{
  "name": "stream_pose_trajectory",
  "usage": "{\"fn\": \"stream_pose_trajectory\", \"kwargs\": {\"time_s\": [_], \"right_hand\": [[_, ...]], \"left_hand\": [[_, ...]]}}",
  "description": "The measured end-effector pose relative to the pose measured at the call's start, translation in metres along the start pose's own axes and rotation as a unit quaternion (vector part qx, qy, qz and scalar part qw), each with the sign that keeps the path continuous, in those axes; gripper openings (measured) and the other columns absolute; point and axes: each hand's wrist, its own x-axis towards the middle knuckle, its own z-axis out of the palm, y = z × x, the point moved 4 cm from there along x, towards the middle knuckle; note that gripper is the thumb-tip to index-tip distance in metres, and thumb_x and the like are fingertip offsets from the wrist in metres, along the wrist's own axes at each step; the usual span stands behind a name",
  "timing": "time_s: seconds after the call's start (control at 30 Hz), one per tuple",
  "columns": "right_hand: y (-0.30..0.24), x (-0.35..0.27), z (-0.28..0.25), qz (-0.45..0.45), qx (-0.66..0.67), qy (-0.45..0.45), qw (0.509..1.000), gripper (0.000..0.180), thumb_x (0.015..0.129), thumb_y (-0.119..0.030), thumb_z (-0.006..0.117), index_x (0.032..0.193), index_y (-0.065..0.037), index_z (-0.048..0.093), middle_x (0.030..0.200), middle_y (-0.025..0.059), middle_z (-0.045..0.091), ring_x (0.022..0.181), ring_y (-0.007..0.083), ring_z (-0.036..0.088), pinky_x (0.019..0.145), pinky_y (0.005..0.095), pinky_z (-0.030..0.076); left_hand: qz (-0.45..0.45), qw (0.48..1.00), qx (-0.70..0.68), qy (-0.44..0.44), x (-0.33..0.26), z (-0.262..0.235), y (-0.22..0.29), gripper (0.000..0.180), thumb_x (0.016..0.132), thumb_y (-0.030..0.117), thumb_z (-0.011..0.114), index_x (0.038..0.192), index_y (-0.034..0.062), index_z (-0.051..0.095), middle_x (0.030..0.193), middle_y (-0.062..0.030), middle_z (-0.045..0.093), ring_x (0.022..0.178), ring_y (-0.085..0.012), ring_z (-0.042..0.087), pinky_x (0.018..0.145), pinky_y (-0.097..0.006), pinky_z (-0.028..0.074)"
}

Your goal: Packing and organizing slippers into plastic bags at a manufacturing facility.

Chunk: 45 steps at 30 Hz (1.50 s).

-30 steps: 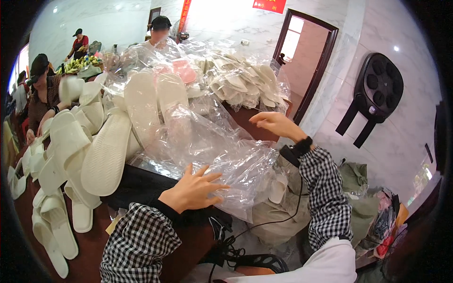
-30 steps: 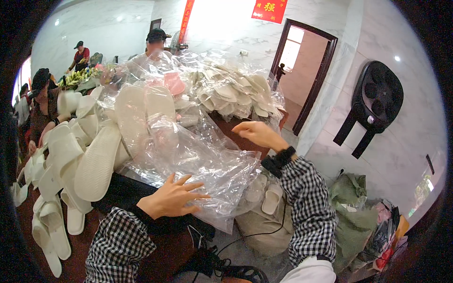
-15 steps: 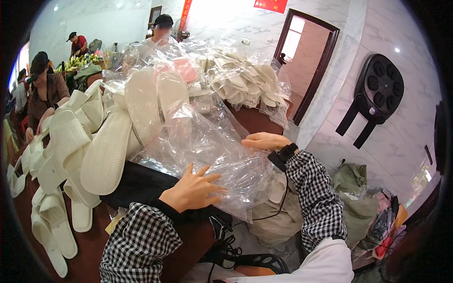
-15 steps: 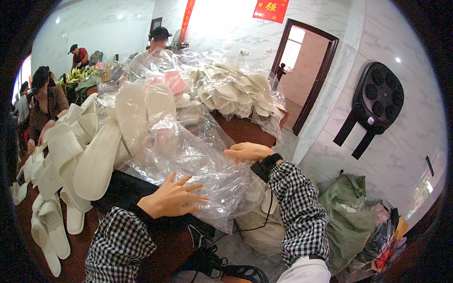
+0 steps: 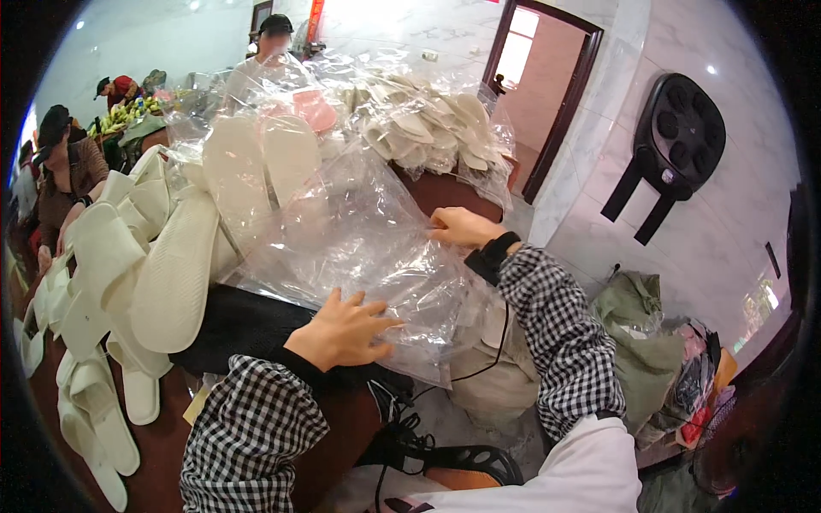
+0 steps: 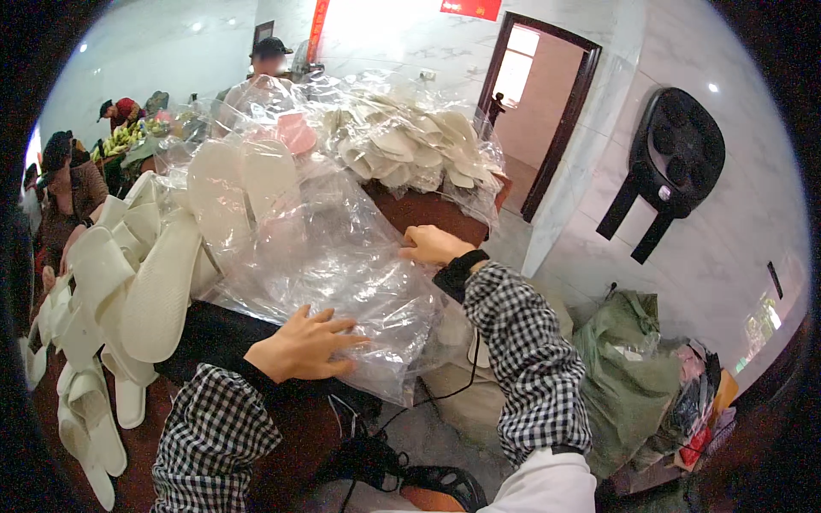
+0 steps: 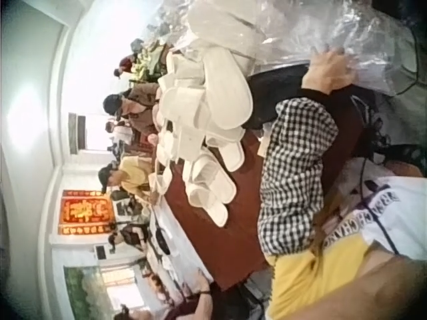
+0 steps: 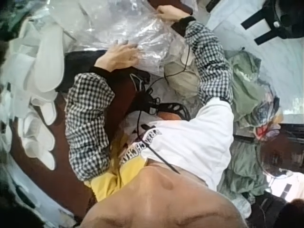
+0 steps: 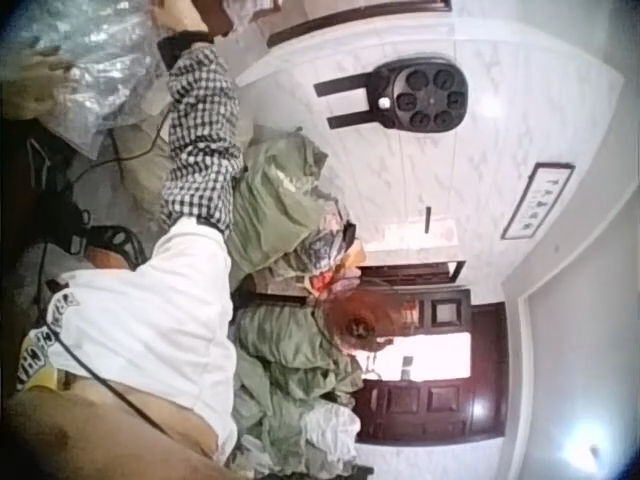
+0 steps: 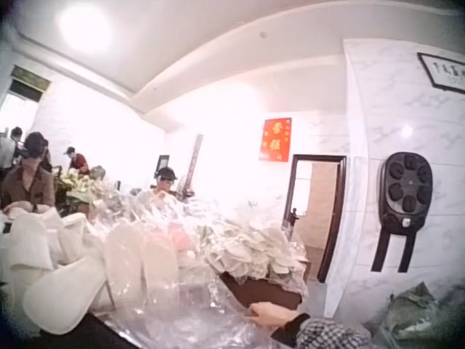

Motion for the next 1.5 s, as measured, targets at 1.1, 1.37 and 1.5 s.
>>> {"fn": "stream_pose_trajectory", "kwargs": {"time_s": [1.1,1.37,1.5], "right_hand": [[-0.055,0.087,0.084,-0.328,0.067,-0.06,0.941,0.053,0.089,-0.029,0.062,0.137,-0.012,0.049,0.151,0.0171,0.034,0.135,0.037,0.038,0.111,0.047,0.033],[-0.074,0.076,0.08,-0.289,-0.016,-0.112,0.951,0.058,0.093,-0.032,0.055,0.148,-0.027,0.036,0.156,0.0066,0.027,0.14,0.0393,0.028,0.109,0.0644,0.024],[-0.073,0.082,0.083,-0.287,-0.007,-0.135,0.948,0.056,0.093,-0.023,0.055,0.146,-0.029,0.039,0.157,0.007,0.027,0.142,0.0396,0.026,0.109,0.0641,0.023]], "left_hand": [[-0.178,0.976,-0.009,0.126,0.007,-0.103,-0.141,0.033,0.085,0.006,0.056,0.117,0.0097,0.063,0.118,-0.0112,0.064,0.114,-0.0314,0.058,0.099,-0.039,0.044],[-0.084,0.91,0.392,-0.108,0.085,-0.039,-0.198,0.05,0.094,0.038,0.047,0.144,0.039,0.038,0.146,0.0116,0.044,0.147,-0.0185,0.016,0.116,-0.06,-0.012],[-0.108,0.892,0.398,-0.185,0.1,-0.051,-0.209,0.039,0.09,0.034,0.059,0.128,0.0311,0.056,0.136,0.0081,0.053,0.14,-0.0164,0.032,0.119,-0.056,-0.008]]}}
